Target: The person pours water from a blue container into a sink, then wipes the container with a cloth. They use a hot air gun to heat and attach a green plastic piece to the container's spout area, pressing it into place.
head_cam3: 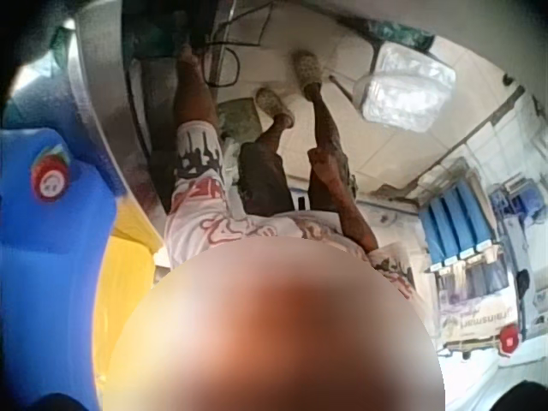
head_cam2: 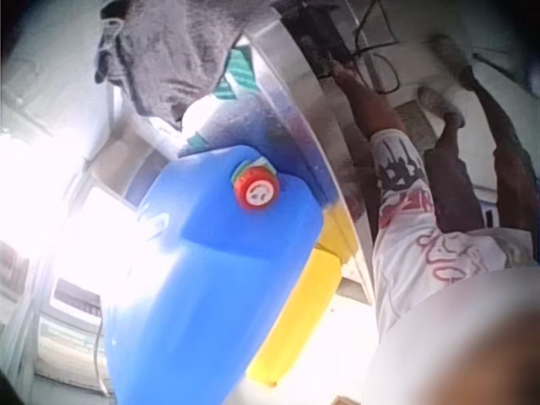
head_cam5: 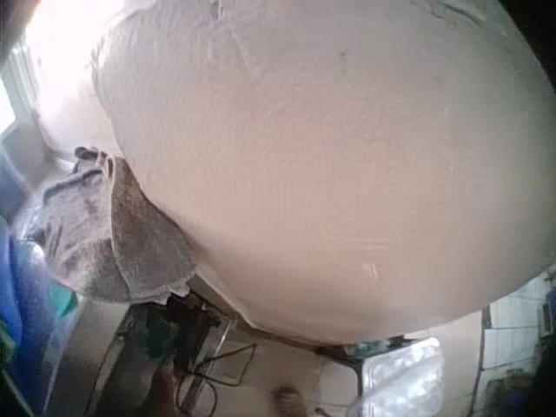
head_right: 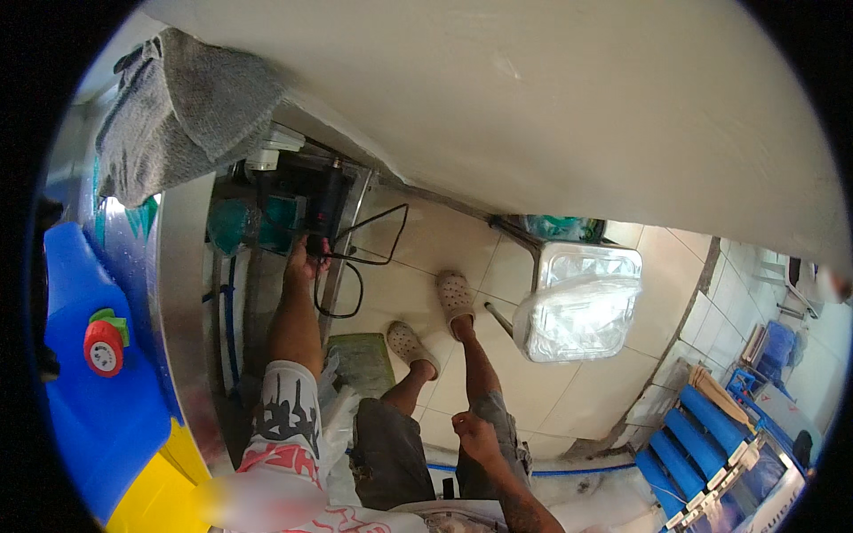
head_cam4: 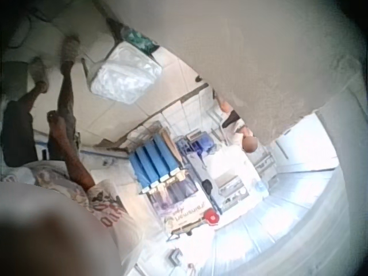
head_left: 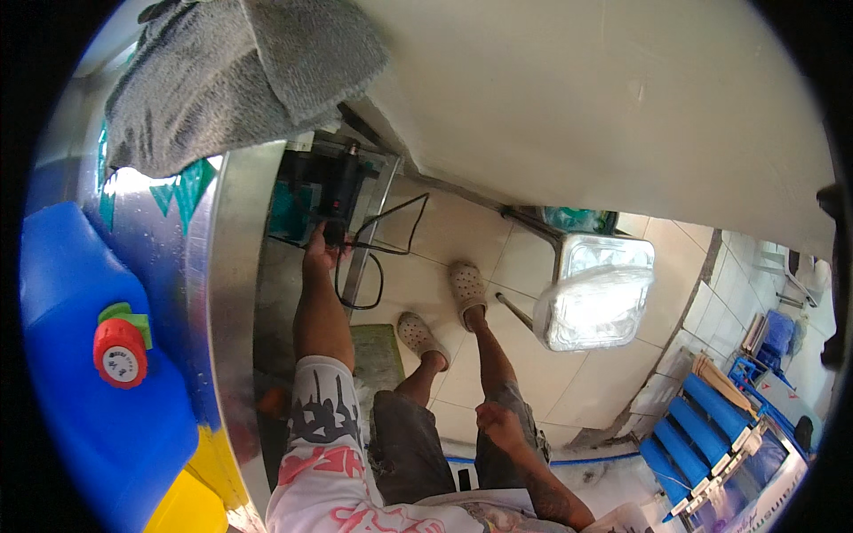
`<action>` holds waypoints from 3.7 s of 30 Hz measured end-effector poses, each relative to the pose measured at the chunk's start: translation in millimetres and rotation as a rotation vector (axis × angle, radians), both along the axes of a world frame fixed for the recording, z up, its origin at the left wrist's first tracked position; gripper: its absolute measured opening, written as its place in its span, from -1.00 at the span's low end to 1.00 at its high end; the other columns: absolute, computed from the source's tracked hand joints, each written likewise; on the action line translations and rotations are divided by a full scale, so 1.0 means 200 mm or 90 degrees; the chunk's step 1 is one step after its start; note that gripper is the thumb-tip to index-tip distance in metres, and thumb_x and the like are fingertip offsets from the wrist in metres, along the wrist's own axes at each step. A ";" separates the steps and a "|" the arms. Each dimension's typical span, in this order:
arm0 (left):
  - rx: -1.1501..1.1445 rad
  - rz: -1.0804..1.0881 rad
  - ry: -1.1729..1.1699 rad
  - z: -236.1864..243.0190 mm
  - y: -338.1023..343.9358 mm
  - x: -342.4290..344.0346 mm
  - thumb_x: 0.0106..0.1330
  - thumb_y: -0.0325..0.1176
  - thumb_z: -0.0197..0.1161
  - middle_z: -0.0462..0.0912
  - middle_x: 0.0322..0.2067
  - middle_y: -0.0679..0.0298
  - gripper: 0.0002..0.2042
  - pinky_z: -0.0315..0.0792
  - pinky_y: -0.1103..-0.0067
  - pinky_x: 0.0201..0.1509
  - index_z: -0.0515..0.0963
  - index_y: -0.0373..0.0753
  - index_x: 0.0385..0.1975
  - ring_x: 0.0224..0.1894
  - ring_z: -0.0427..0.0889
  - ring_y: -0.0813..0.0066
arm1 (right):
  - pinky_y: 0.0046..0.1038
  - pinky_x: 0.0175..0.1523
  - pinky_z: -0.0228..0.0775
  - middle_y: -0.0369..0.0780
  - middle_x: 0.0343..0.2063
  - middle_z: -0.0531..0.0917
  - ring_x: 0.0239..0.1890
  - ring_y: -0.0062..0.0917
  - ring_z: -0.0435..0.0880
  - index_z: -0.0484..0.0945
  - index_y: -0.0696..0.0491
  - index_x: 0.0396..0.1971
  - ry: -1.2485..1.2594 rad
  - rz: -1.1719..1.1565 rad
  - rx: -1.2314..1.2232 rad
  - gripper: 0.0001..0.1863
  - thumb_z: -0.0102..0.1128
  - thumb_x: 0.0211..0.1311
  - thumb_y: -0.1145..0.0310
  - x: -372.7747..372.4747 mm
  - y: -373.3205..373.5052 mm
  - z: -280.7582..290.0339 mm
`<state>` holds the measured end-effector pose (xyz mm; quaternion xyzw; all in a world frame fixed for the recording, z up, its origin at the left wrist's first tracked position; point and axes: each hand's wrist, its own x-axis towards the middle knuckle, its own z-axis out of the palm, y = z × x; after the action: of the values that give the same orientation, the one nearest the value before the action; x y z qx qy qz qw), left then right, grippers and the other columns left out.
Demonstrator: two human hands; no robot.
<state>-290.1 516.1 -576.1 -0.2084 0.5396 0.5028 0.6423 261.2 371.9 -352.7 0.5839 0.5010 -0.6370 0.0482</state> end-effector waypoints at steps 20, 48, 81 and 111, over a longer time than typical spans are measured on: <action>-0.126 0.216 0.595 1.73 -0.82 1.41 0.43 -0.24 0.25 0.53 -0.15 0.14 -0.59 0.46 0.49 -0.18 0.36 -0.42 0.07 -0.25 0.56 0.39 | -0.41 -0.14 0.52 -0.12 -0.30 0.72 -0.30 -0.44 0.72 0.60 0.14 -0.07 0.320 0.200 0.233 -0.61 0.19 0.33 0.13 -0.99 0.61 0.82; -0.310 -0.448 1.254 2.79 0.76 0.56 0.18 -0.04 0.36 0.55 0.10 -0.01 -0.51 0.27 -0.04 0.25 0.61 -0.23 0.02 0.16 0.50 -0.05 | -0.51 -0.35 0.47 -0.28 -0.49 0.65 -0.48 -0.62 0.62 0.62 0.13 -0.27 0.426 -0.009 0.031 -0.77 0.46 0.06 0.55 -0.08 1.24 1.17; -0.511 0.361 0.879 2.79 1.04 -0.09 0.12 -0.28 0.30 0.49 0.08 -0.03 -0.52 0.34 0.14 0.29 0.46 -0.34 0.04 0.17 0.47 -0.07 | -0.50 -0.48 0.44 -0.25 -0.54 0.62 -0.58 -0.56 0.58 0.58 0.16 -0.35 0.263 -0.176 -0.098 -0.90 0.22 0.13 0.49 -0.08 1.48 1.22; -0.395 -0.361 1.201 2.68 0.87 0.38 0.16 -0.13 0.36 0.55 0.09 0.21 -0.58 0.28 0.18 0.25 0.61 0.05 0.06 0.21 0.44 0.11 | -0.48 -0.47 0.46 -0.26 -0.57 0.60 -0.59 -0.54 0.59 0.57 0.12 -0.40 0.323 -0.212 -0.080 -0.92 0.24 0.11 0.46 -0.11 1.40 1.07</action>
<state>-214.8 689.8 -40.0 0.2490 0.9592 0.1306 -0.0296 239.2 651.3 -138.3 0.4765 0.3542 -0.7910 -0.1476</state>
